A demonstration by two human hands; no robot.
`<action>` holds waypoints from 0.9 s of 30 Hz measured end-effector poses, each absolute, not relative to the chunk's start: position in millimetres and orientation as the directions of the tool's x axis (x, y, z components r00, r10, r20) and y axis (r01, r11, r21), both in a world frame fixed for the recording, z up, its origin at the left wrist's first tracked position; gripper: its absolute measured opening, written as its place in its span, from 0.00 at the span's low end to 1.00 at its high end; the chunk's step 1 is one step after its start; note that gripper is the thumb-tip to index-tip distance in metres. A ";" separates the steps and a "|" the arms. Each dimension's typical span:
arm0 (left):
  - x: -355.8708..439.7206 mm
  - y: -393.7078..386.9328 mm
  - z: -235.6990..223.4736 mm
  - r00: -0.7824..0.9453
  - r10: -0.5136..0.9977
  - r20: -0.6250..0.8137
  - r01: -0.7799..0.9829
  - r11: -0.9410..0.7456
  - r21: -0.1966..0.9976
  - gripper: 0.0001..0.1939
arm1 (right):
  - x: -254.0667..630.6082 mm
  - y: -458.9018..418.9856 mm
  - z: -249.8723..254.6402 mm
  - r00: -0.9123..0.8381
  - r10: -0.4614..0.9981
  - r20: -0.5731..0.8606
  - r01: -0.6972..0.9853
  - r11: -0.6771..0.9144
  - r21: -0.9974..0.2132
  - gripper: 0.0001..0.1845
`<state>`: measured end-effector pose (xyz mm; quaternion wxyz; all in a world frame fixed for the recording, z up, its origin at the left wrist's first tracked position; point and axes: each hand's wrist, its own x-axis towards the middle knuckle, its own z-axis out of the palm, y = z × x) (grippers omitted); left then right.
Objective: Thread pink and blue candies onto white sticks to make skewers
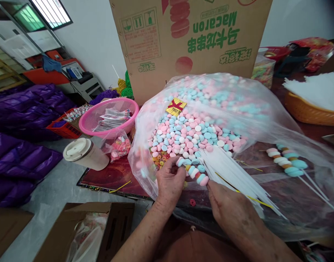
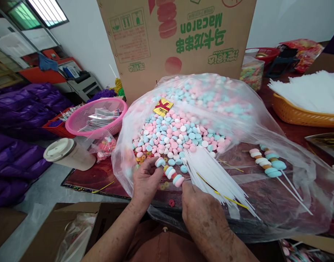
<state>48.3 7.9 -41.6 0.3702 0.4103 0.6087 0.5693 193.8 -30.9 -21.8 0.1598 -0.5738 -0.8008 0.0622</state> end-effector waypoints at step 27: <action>54.2 25.4 -17.0 -0.134 0.915 -0.380 -0.680 0.194 0.707 0.13 | 181.6 -25.2 -21.3 -0.329 0.944 -0.033 0.740 0.236 -0.630 0.12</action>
